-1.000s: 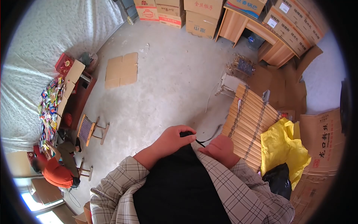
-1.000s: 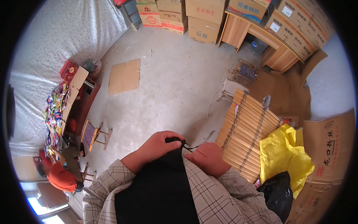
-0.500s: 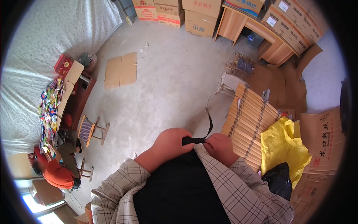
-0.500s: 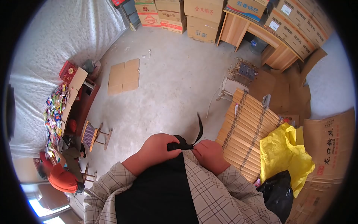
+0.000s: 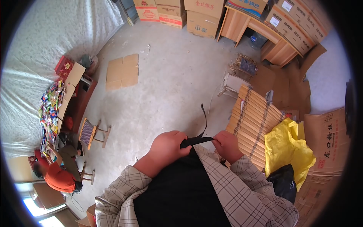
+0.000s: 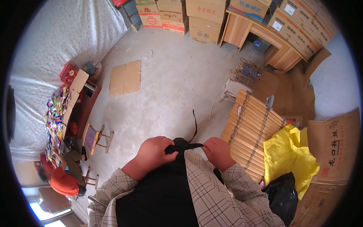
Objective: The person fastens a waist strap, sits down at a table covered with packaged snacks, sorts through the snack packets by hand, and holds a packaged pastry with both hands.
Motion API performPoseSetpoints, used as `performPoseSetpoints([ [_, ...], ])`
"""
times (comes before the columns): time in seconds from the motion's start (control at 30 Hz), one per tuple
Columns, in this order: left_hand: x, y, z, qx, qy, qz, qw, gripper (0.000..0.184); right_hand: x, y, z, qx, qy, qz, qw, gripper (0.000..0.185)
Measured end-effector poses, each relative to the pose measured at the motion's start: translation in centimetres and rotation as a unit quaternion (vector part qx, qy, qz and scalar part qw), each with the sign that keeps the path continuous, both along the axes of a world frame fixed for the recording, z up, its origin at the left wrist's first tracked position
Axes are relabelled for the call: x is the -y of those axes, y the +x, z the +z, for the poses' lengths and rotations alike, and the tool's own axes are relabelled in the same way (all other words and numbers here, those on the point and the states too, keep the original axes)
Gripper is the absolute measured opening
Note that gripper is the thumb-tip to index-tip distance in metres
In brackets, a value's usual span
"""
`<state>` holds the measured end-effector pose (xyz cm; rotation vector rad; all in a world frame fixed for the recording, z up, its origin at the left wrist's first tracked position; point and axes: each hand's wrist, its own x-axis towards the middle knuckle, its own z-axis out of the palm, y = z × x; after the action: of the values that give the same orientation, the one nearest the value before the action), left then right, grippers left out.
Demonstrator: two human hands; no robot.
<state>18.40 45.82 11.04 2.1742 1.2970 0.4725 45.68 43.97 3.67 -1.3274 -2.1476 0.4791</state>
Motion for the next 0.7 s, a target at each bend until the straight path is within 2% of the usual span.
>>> performPoseSetpoints([
  [0.17, -0.1, -0.7, 0.0, 0.034, 0.008, -0.005, 0.999, 0.028, -0.3, 0.0, 0.4, -0.007, -0.011, -0.013, 1.0, 0.009],
  [0.27, -0.4, -1.3, 1.0, 0.051, -0.024, -0.024, 0.998, 0.029, -0.5, -0.1, 1.9, -0.028, -0.014, -0.014, 0.999, 0.013],
  [0.37, -0.7, -1.7, 1.7, 0.043, -0.043, -0.043, 0.997, 0.035, -0.7, -0.8, 4.0, -0.048, 0.042, -0.011, 0.998, 0.024],
  [0.43, -0.8, -1.8, 2.1, 0.036, -0.072, -0.054, 0.995, 0.041, -0.6, -1.9, 6.0, -0.104, 0.082, 0.09, 0.987, 0.042],
  [0.47, -0.9, -1.8, 2.2, 0.037, -0.072, -0.053, 0.995, 0.041, -0.8, -2.8, 6.7, -0.103, 0.081, 0.091, 0.987, 0.042],
  [0.53, -1.2, -1.8, 2.5, 0.153, -0.095, -0.088, 0.98, 0.046, -1.7, -5.0, 7.8, -0.116, -0.036, 0.155, 0.98, 0.055],
  [0.57, -1.0, -1.9, 2.5, 0.153, -0.094, -0.087, 0.98, 0.046, -1.9, -5.7, 7.8, -0.085, -0.028, 0.166, 0.982, 0.058],
  [0.6, -0.8, -2.1, 2.5, 0.283, -0.247, -0.052, 0.925, 0.05, -2.2, -6.1, 8.1, -0.085, -0.027, 0.168, 0.982, 0.058],
  [0.63, -0.6, -2.4, 2.4, 0.401, -0.39, -0.014, 0.829, 0.055, -2.7, -6.4, 8.5, -0.099, -0.122, 0.169, 0.973, 0.055],
  [0.67, -0.5, -2.9, 2.6, 0.402, -0.389, -0.014, 0.829, 0.055, -3.2, -6.6, 8.7, -0.112, -0.216, 0.167, 0.955, 0.052],
  [0.7, -0.5, -3.7, 2.9, 0.409, -0.404, 0.006, 0.818, 0.058, -4.0, -6.1, 7.9, -0.111, -0.217, 0.167, 0.955, 0.052],
])
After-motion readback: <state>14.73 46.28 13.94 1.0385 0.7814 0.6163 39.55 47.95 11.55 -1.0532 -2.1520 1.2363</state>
